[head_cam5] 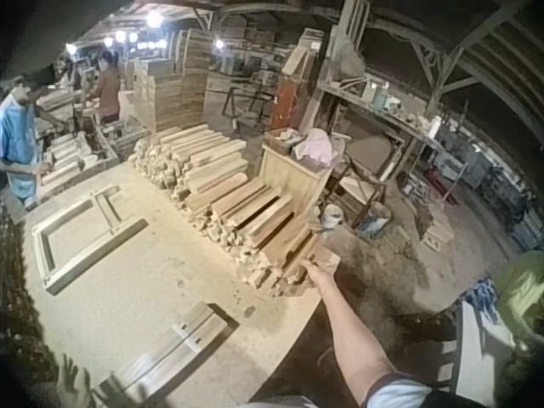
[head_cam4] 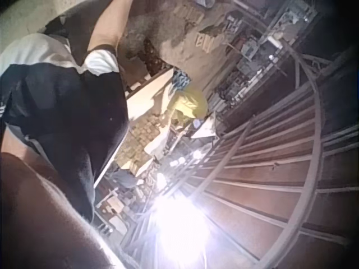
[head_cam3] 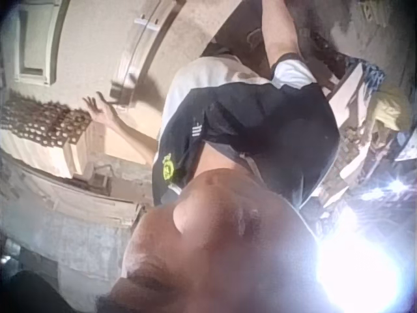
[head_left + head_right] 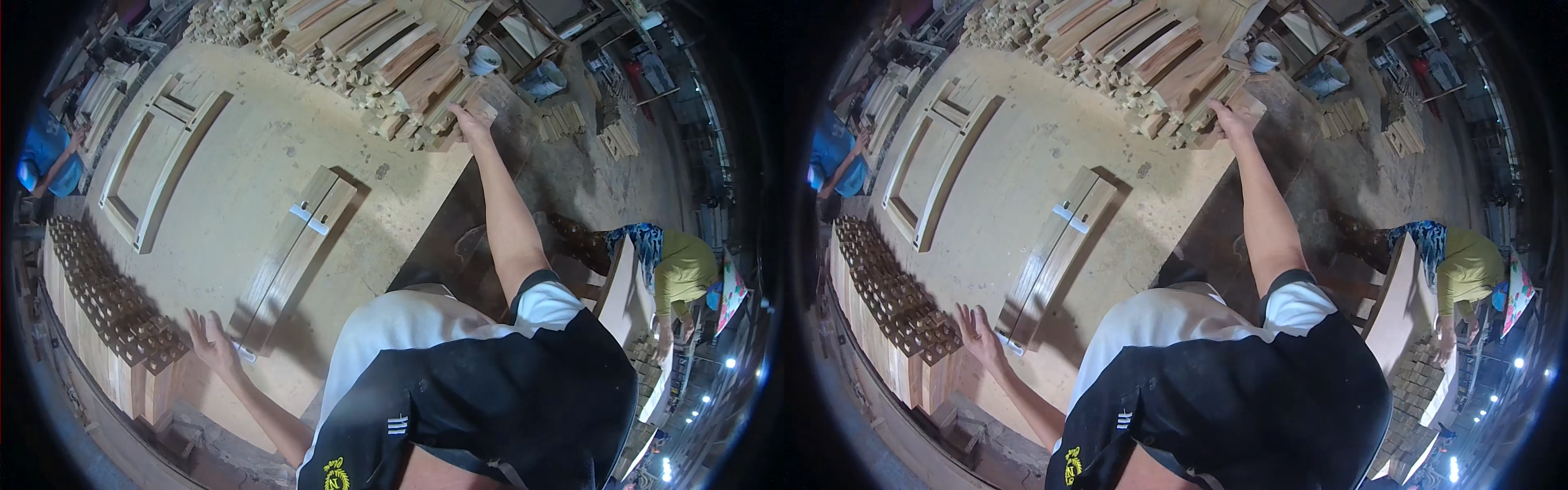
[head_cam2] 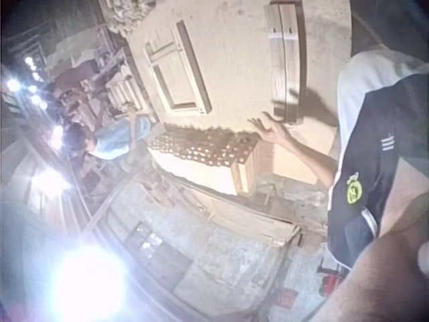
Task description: Manually assembling wooden frame components for furniture using pegs and slots.
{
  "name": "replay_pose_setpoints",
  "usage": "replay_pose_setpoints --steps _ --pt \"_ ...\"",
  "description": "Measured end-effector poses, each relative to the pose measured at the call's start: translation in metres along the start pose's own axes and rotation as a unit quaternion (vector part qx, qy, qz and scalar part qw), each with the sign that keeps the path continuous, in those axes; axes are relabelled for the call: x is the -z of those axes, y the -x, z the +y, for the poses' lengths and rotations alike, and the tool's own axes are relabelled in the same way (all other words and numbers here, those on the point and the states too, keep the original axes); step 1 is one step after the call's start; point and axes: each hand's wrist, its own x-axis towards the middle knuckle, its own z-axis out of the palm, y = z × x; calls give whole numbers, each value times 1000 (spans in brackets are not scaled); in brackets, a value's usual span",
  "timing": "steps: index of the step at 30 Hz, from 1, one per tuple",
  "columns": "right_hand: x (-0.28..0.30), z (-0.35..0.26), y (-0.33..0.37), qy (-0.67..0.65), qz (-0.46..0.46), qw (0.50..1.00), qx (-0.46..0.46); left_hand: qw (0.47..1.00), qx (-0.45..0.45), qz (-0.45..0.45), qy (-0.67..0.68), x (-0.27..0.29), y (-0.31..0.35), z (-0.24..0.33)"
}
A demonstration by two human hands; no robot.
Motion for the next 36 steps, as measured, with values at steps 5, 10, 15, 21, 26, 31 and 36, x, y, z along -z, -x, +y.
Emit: replay_pose_setpoints --steps 5,10,15,21,26,31,36 --pt "23 17 2 -155 -20 987 26 999 -22 -3 -45 -22 28 50" --pt "73 19 46 -123 -73 967 211 999 21 7 47 -46 61 46" --pt "96 -22 86 121 -64 850 508 969 97 -123 191 -116 83 104" --pt "45 -50 103 154 -176 590 773 698 401 -400 439 -231 101 194" --pt "11 -36 101 42 -149 731 665 728 268 -435 457 -246 103 196" --pt "-17 -11 122 -63 -611 752 238 905 -29 -248 344 -242 89 186" --pt "-78 -50 162 -128 -653 705 245 957 -147 -150 202 -224 48 209"
